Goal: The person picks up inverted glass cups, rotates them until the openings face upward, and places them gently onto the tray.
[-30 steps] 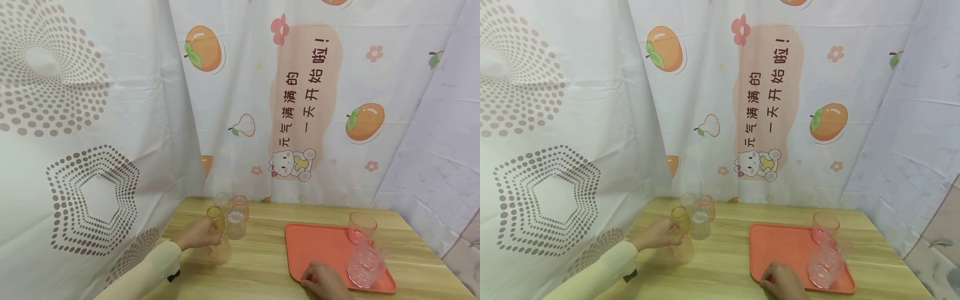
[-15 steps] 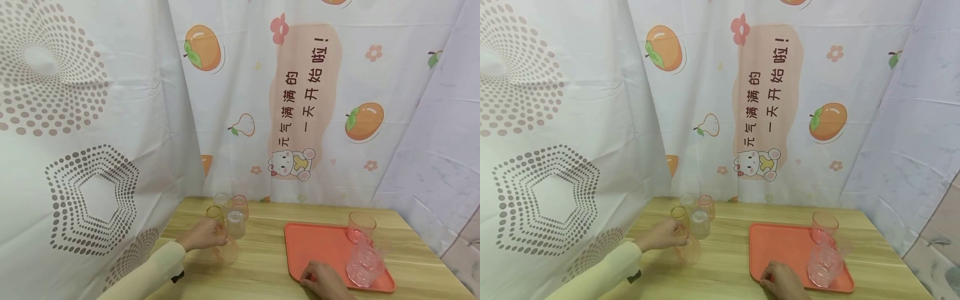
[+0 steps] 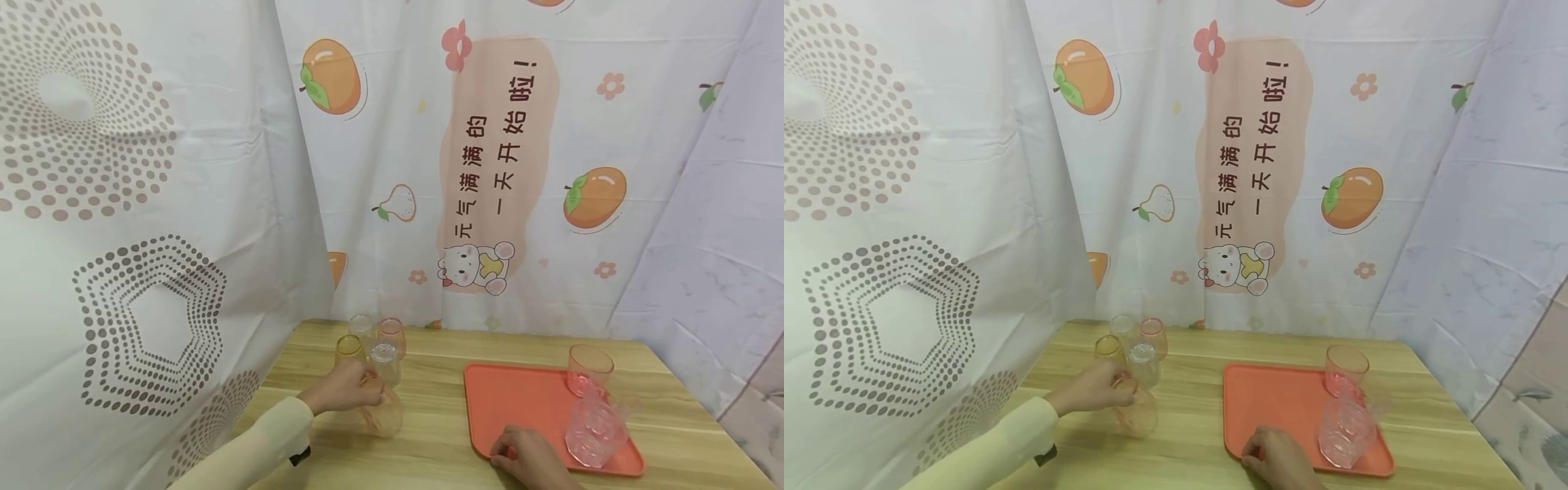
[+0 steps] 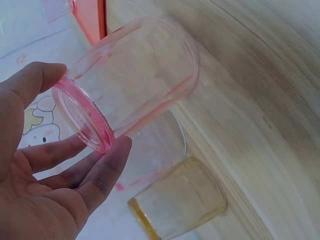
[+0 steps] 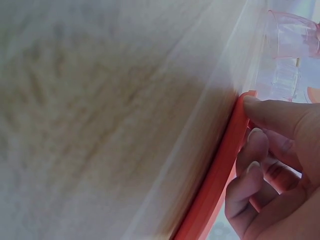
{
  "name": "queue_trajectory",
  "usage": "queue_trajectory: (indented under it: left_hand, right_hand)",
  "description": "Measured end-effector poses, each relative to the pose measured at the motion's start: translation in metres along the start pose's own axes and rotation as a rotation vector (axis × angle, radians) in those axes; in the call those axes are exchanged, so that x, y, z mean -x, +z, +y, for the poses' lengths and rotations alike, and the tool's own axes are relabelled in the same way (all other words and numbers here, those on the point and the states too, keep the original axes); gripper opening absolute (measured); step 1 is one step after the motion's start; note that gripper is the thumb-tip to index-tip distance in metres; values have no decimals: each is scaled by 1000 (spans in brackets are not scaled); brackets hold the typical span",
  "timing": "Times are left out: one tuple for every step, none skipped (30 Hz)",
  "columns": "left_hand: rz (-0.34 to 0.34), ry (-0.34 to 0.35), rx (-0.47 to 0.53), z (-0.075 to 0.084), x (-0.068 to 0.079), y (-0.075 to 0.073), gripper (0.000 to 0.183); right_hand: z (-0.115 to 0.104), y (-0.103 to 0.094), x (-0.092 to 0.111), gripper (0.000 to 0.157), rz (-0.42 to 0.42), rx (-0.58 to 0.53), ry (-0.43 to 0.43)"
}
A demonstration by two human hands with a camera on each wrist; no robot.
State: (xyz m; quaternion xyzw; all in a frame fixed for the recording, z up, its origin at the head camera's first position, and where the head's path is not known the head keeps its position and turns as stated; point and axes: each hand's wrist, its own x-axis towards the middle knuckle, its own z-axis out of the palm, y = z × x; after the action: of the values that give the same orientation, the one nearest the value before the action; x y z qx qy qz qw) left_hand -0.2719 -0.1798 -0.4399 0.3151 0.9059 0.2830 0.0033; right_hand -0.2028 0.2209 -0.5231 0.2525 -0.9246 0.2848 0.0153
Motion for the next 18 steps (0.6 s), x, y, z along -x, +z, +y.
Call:
queue_trajectory:
  left_hand:
    - [1,0,-9,0,-1,1,27]
    - [1,-3,-15,1,-2,2,27]
    - [1,-8,-20,1,-2,3,26]
    - [0,-13,-23,2,-3,4,26]
    - [0,-20,-21,2,-4,4,25]
    - [1,-22,-23,3,-5,5,25]
    - [2,-24,-20,3,-5,6,25]
    - [-2,-27,-13,4,-6,7,25]
    - [-3,-28,-8,5,-7,8,24]
    - [-3,-27,-3,6,-7,9,23]
    - [-4,-24,6,7,-8,10,22]
    - [-4,-21,13,8,-8,12,21]
    - [-6,-20,23,8,-9,13,22]
    - [-4,-14,30,9,-10,14,24]
    - [2,-10,35,9,-10,16,24]
    - [5,-7,38,10,-11,17,25]
    - [9,-4,44,10,-11,18,24]
    - [12,-4,46,11,-12,19,23]
  right_hand:
    - [0,0,0,11,2,2,-1]
    - [0,0,0,11,2,3,-1]
    - [0,0,1,11,3,3,-2]
    - [0,-1,1,12,1,3,-4]
    - [0,-1,1,12,0,3,-8]
    - [0,-1,0,12,-3,3,-11]
    - [0,-1,0,12,-5,2,-14]
    - [0,-1,0,12,-8,1,-16]
    - [1,-1,0,12,-10,0,-17]
    - [1,-1,0,12,-12,-1,-18]
    - [1,-1,-1,12,-13,-2,-17]
    - [1,-1,-1,12,-14,-3,-16]
    - [2,-1,-1,12,-16,-4,-15]
    - [1,-1,-1,12,-15,-2,-14]
    - [2,0,-1,12,-15,-3,-16]
    - [2,0,-1,12,-16,-3,-19]
    - [2,0,-1,11,-17,-3,-21]
    - [2,0,-1,11,-18,-3,-23]
